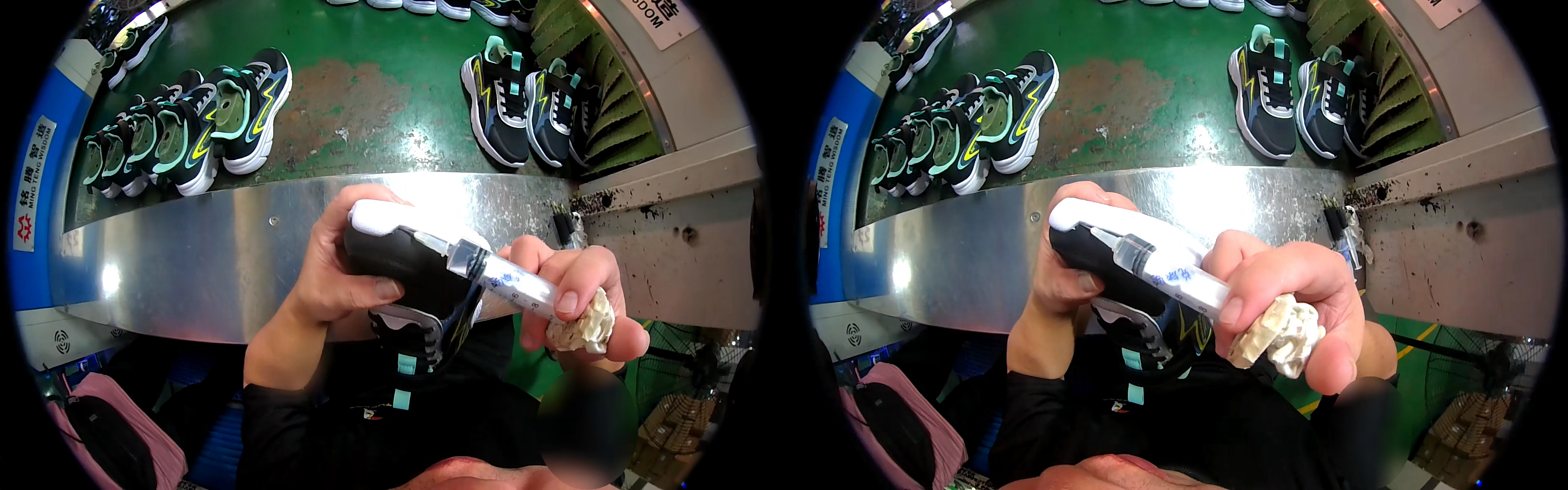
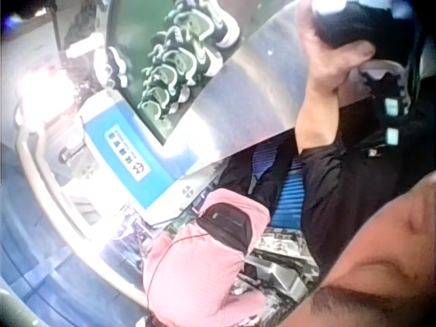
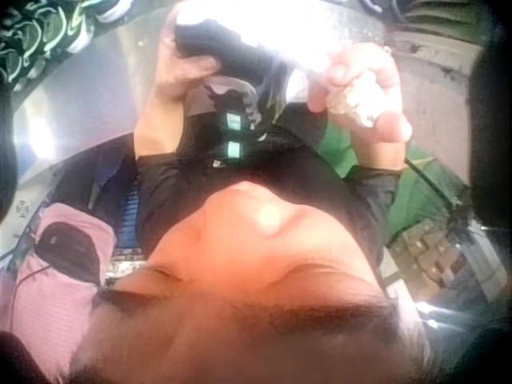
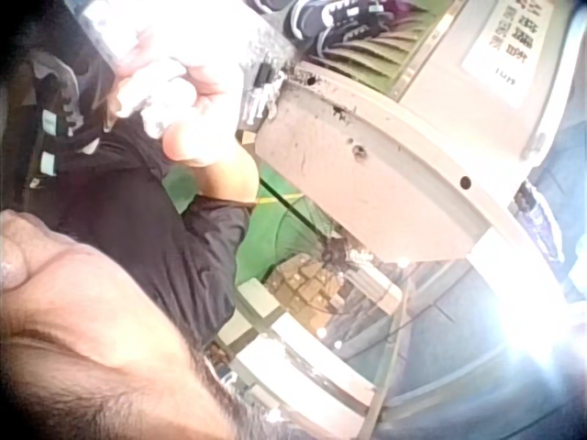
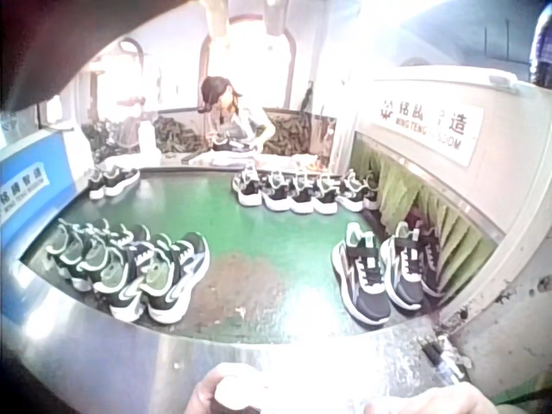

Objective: The person injects a clear liquid into the seams of several black and teal sneakers using a syringe. They handle each shoe one at a time, rotate it to access different edges, and place it back on the metal table after injection. The person refills the syringe from a white bottle and wipes the needle with a cloth between uses.

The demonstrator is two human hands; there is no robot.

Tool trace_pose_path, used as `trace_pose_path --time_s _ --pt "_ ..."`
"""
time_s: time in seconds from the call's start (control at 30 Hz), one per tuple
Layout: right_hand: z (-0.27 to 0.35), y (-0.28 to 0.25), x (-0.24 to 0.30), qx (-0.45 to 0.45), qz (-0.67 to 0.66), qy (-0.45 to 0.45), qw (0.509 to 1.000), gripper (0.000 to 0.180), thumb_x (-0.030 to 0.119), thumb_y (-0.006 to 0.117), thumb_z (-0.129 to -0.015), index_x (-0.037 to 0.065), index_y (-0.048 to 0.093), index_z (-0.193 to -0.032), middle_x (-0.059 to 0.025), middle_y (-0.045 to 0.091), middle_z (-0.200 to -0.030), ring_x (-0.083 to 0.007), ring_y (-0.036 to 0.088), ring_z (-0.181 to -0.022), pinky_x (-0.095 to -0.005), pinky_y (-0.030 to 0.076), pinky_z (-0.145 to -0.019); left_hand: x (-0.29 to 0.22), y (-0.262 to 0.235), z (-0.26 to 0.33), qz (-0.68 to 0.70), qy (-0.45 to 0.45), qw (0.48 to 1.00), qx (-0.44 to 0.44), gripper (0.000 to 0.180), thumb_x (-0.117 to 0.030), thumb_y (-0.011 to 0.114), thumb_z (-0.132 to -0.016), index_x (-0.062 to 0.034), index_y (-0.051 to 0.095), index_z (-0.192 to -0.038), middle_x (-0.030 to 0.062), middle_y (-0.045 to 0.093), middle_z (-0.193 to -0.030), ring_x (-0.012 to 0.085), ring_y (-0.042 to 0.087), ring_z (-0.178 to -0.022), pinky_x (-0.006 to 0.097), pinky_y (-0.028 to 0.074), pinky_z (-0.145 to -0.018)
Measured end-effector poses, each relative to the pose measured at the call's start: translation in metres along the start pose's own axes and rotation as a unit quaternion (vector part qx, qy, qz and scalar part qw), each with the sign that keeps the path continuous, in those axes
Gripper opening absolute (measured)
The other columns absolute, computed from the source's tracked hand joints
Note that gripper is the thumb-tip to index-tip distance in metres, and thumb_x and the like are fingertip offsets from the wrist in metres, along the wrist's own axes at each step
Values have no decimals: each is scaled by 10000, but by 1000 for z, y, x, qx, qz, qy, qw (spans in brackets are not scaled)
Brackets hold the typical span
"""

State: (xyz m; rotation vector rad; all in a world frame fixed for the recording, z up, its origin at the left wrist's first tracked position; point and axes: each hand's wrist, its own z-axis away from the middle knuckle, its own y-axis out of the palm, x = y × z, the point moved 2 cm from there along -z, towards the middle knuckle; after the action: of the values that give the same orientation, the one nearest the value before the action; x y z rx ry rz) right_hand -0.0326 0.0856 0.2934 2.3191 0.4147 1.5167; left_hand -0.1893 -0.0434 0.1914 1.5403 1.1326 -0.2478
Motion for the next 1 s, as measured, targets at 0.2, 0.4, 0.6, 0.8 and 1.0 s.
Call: trace_pose_path --time_s 0.2,0.4,0.6,0.8,1.0 --pt "3 -3 2 -9 17 5 1000 653 596 675 -767 11 604 -1049 -118 597 -833 -122 441 -706 -258 345 -651 0 -8 3 -10 -12 1000 -24 725 -10 815 -600 -46 480 -1242 50 543 -1127 170 550 -1068 308 454 -922" --pt "16 -10 3 -33 33 21 999 629 551 697 -773 7 600 -1073 -124 593 -846 -145 486 -744 -265 383 -678 -2 -8 1 25 -10 997 -66 789 -25 792 -614 -31 415 -1307 130 604 -1134 240 604 -1055 378 480 -937" --pt "34 -22 -3 -52 35 24 998 617 529 710 -772 4 606 -1079 -124 587 -871 -154 505 -751 -267 395 -689 1 -5 0 54 -20 993 -106 770 -55 723 -648 -18 382 -1337 176 588 -1174 316 603 -1077 435 479 -950" --pt "49 -31 -12 -68 12 34 997 611 506 717 -778 -9 604 -1087 -109 558 -896 -142 498 -759 -252 380 -684 6 -15 -5 43 -69 994 -75 625 -188 680 -671 78 509 -1210 236 624 -1101 354 638 -1004 453 514 -898" --pt "57 -41 -24 -63 -7 25 998 613 495 722 -779 -16 606 -1097 -96 537 -902 -123 469 -742 -240 352 -667 11 -8 -3 82 -79 985 -130 653 -233 665 -690 77 487 -1236 241 617 -1112 362 641 -991 459 524 -885"
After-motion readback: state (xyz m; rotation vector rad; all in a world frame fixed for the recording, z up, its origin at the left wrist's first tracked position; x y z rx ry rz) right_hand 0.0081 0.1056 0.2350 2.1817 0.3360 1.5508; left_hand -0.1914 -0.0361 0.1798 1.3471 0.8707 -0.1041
